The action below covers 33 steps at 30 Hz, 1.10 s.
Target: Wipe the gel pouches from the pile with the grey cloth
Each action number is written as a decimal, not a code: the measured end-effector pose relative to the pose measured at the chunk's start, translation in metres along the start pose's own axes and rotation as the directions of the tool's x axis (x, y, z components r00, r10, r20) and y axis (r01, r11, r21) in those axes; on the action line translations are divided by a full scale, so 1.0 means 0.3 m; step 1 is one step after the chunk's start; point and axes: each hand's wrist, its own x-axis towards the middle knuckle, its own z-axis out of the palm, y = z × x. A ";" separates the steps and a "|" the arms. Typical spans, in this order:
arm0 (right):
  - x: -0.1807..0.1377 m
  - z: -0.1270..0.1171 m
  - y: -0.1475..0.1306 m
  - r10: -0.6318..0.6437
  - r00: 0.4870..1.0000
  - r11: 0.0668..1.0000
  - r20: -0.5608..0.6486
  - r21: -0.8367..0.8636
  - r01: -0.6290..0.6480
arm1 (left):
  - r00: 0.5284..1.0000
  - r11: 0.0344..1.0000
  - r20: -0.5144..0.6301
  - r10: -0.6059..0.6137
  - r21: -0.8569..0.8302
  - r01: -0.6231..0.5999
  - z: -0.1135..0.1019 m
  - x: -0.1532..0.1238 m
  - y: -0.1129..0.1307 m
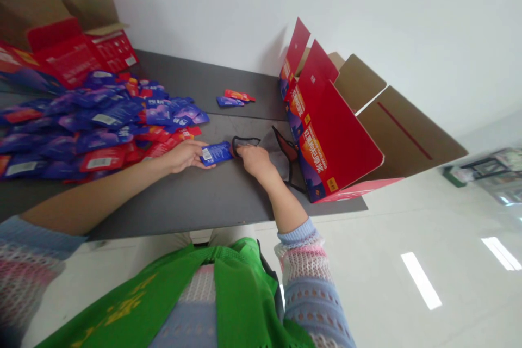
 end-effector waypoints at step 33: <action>0.013 -0.023 0.099 -0.084 0.983 0.995 -0.163 0.047 0.093 | 0.993 0.995 0.068 -0.095 0.018 0.094 -0.026 -0.001 0.030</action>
